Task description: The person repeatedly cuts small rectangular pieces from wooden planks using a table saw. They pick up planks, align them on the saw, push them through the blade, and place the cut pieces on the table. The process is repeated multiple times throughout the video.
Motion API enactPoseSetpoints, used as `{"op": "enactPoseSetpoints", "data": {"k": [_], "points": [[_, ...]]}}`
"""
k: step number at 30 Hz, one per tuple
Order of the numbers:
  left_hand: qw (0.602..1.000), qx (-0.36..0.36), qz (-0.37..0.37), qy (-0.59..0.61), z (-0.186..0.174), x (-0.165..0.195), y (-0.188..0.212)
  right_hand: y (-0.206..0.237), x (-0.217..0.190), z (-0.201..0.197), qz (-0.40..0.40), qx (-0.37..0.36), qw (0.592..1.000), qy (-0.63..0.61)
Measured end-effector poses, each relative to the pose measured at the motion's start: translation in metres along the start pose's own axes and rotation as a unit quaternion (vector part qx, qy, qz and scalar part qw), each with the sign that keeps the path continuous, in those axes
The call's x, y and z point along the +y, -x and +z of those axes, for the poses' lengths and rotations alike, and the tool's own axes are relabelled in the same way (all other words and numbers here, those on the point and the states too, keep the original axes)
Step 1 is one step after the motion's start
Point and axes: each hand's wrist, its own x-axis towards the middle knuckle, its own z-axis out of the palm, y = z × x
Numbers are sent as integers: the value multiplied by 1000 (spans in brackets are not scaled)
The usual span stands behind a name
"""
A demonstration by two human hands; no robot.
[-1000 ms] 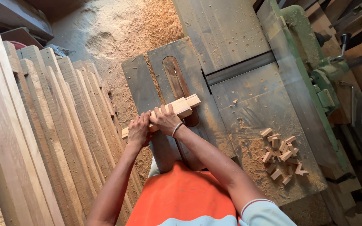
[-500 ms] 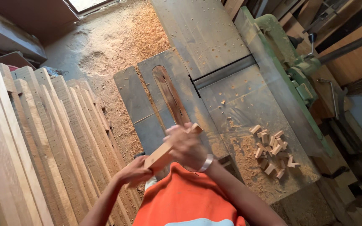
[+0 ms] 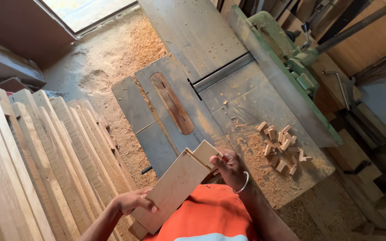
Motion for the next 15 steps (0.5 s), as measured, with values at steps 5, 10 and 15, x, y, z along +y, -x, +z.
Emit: {"op": "enactPoseSetpoints", "data": {"k": [5, 10, 15], "points": [[999, -44, 2, -2, -4, -16, -9, 10, -2, 3, -68, 29, 996, 56], [999, -51, 10, -15, -3, -26, -17, 18, 28, -6, -79, 41, 993, 76], [998, 37, -20, 43, 13, -6, -17, -3, 73, -1, 65, 123, 989, -39]]}}
